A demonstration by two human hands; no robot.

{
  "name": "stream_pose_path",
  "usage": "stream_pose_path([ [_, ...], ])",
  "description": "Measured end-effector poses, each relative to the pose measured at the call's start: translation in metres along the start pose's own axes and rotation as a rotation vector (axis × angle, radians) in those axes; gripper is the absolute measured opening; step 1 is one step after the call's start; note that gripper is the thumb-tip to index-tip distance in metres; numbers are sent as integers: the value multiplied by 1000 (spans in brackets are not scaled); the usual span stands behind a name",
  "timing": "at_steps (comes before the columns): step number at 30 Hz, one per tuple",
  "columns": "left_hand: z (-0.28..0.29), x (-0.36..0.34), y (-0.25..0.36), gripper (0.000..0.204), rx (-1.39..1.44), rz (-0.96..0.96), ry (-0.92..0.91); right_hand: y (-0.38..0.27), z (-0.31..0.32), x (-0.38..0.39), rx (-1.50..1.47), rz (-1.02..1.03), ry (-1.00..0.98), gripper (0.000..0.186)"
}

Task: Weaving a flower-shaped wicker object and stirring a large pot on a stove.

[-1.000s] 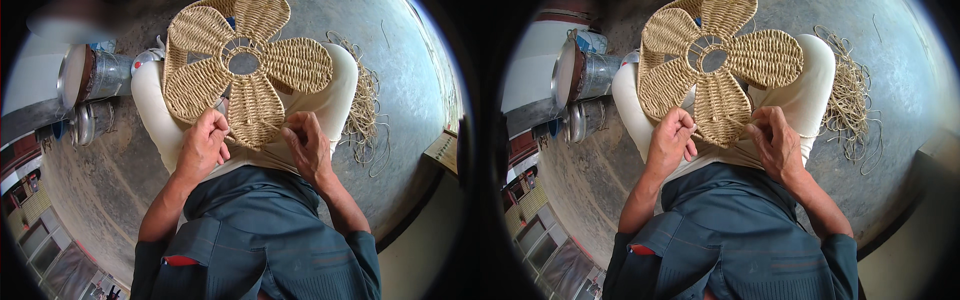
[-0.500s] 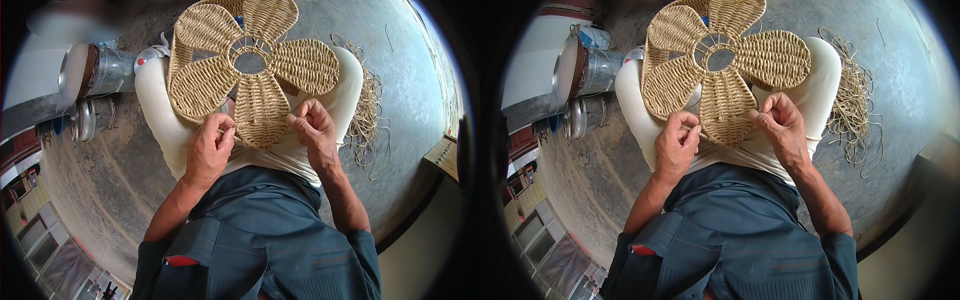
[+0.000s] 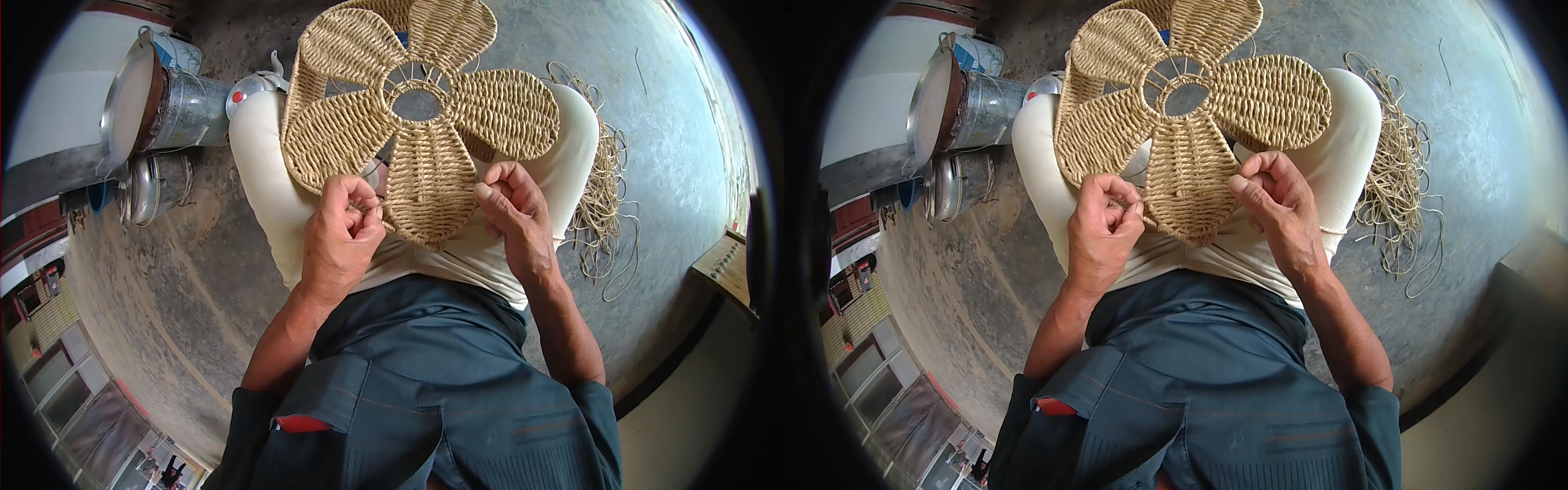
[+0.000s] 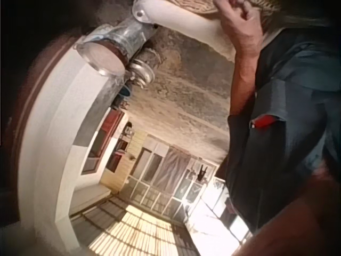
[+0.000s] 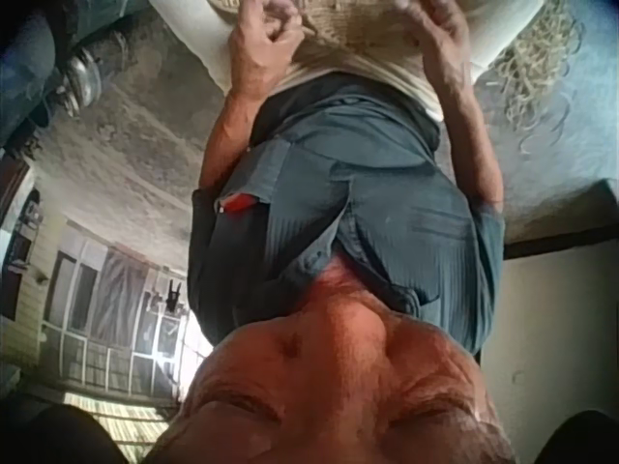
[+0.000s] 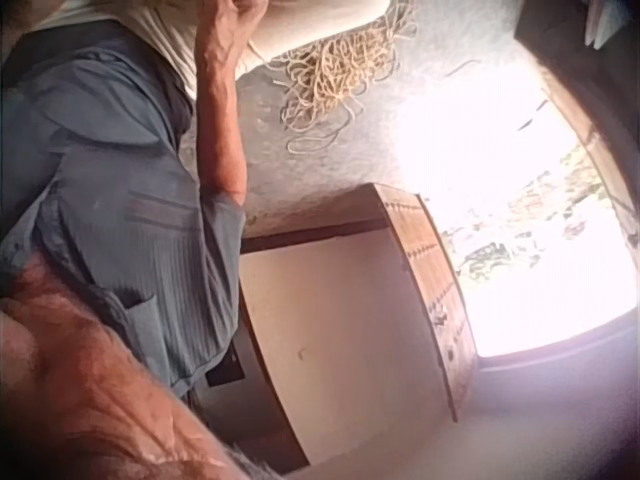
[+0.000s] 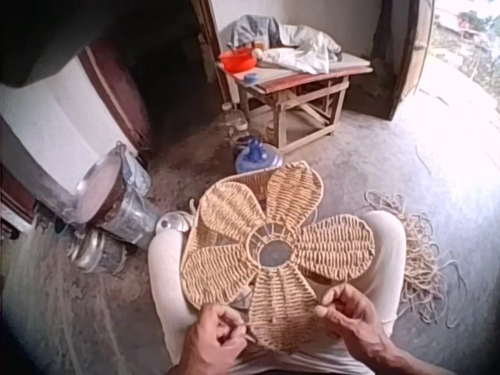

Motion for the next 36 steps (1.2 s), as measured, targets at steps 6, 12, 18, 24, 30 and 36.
stream_pose_path([
  [6,0,-1,-6,31,141,8,1,10,5,1,-8,0,-15,19],
  [12,-3,-5,15,29,-180,-212,95,19,9,5,-103,-2,-32,19],
  [18,-4,-6,22,31,-322,-425,122,15,15,4,-150,15,26,20],
  [24,-7,-4,32,33,-487,-630,144,5,18,1,-120,33,38,24],
  [30,-4,-5,28,30,-429,-445,86,6,20,-1,-108,11,7,25],
  [36,0,-7,34,26,-408,-303,16,2,21,-2,-132,73,30,23],
])
Point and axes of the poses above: each hand's wrist, its own x-axis away from the middle knuckle, its own z-axis out of the back of the hand, y = z × x, the point moved 4 cm from there along -x, towards the middle knuckle, and after that the axes turned 10 degrees about z, right-handed, at the moved point
